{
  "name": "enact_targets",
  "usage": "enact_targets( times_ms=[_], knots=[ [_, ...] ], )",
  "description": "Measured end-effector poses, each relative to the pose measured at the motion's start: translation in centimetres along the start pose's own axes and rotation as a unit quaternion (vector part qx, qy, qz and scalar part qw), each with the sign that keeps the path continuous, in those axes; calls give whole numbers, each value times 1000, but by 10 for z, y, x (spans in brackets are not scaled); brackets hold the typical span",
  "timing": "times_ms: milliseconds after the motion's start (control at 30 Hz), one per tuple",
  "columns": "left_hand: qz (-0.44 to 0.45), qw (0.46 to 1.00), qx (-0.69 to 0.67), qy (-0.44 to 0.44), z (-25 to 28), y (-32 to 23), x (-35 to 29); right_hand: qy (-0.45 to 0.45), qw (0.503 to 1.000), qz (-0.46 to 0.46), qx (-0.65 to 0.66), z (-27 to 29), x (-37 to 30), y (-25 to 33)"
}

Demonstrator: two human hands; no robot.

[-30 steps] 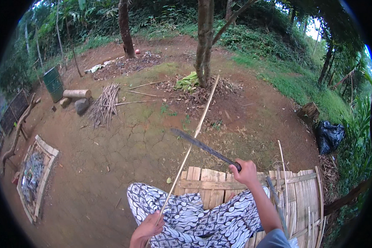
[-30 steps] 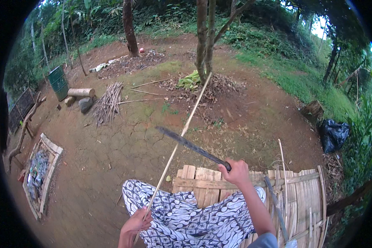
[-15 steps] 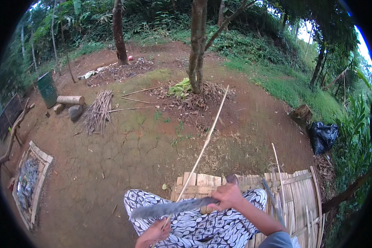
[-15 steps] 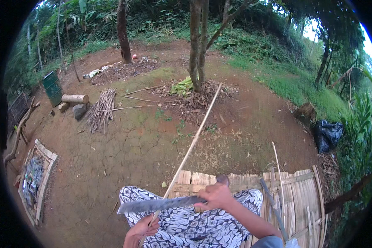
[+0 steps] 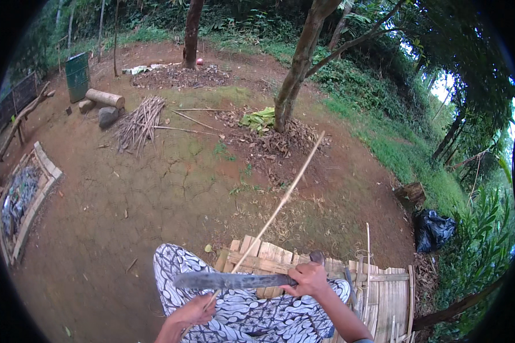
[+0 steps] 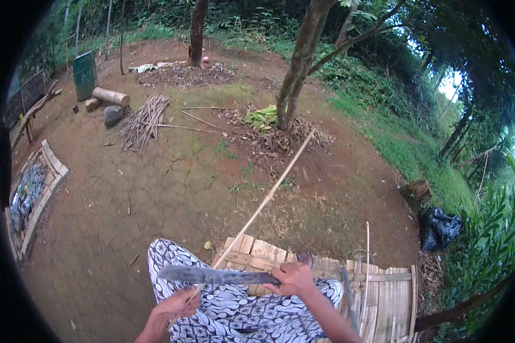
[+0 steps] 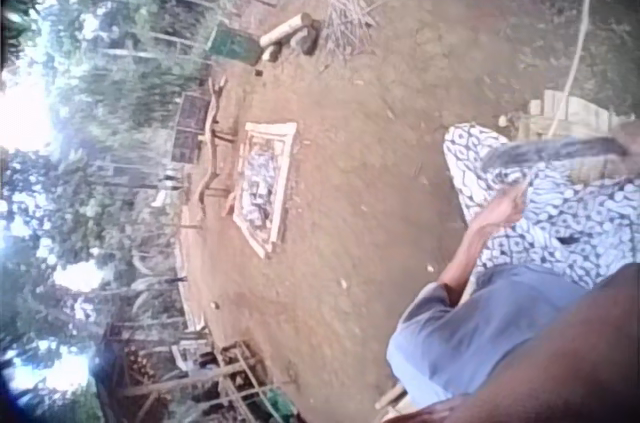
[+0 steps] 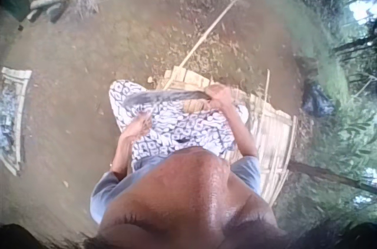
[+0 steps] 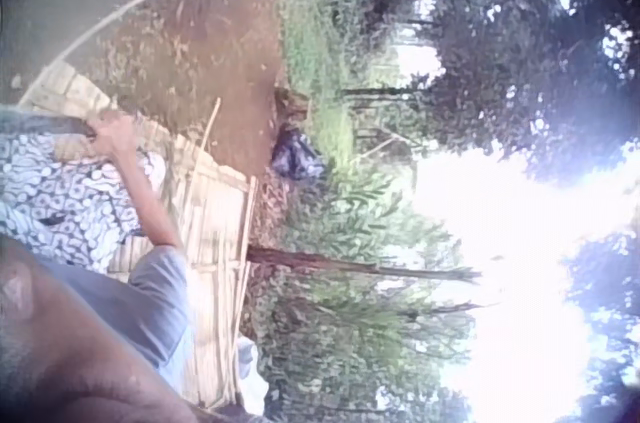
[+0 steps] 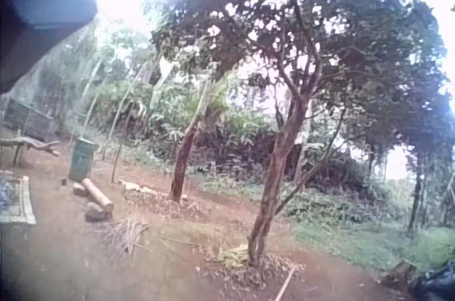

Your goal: The person sits cross-legged on a bamboo mat and uses a large machete to shave and smooth a long, thin bamboo stick. They hold the stick with one hand and repeatedly scrape the blade along its length to remove the outer layer, occasionally rotating the stick to work on different sides.

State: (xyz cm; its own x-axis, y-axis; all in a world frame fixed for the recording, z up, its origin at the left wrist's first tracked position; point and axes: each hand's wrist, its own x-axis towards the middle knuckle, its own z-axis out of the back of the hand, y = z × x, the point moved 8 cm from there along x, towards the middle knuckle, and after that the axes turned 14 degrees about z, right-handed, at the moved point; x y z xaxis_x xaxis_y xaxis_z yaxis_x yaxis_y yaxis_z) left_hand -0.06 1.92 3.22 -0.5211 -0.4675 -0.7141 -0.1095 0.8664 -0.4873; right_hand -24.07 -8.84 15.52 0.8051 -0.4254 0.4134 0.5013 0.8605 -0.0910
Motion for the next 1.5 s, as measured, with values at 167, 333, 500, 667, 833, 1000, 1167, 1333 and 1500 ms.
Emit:
enact_targets(
  times_ms=[167,333,500,667,833,1000,1167,1333,1500],
  knots=[
    [9,999,-40,-12,8,2,-23,-90,935,-341,-10,9,-47,-121],
    [-33,998,-43,-10,10,-9,-36,-99,927,-362,-7,21,-43,-116],
    [-68,996,11,-51,4,-27,-13,-43,991,-129,15,11,1,-37],
    [-147,946,177,-226,14,-30,-20,-14,999,9,-34,14,28,-21],
    [-150,903,265,-304,20,-25,-50,-128,902,-410,47,6,-27,-148],
    [-113,947,187,-235,21,-15,-37,-119,900,-418,47,-12,-48,-144],
    [-118,956,171,-208,17,-30,-15,-63,985,-153,52,-18,5,-26],
    [-121,969,136,-165,9,-27,-12,-70,997,15,15,-16,18,17],
    [-162,964,116,-174,33,-10,-11,-16,996,-92,0,-18,6,-75]
  ],
)
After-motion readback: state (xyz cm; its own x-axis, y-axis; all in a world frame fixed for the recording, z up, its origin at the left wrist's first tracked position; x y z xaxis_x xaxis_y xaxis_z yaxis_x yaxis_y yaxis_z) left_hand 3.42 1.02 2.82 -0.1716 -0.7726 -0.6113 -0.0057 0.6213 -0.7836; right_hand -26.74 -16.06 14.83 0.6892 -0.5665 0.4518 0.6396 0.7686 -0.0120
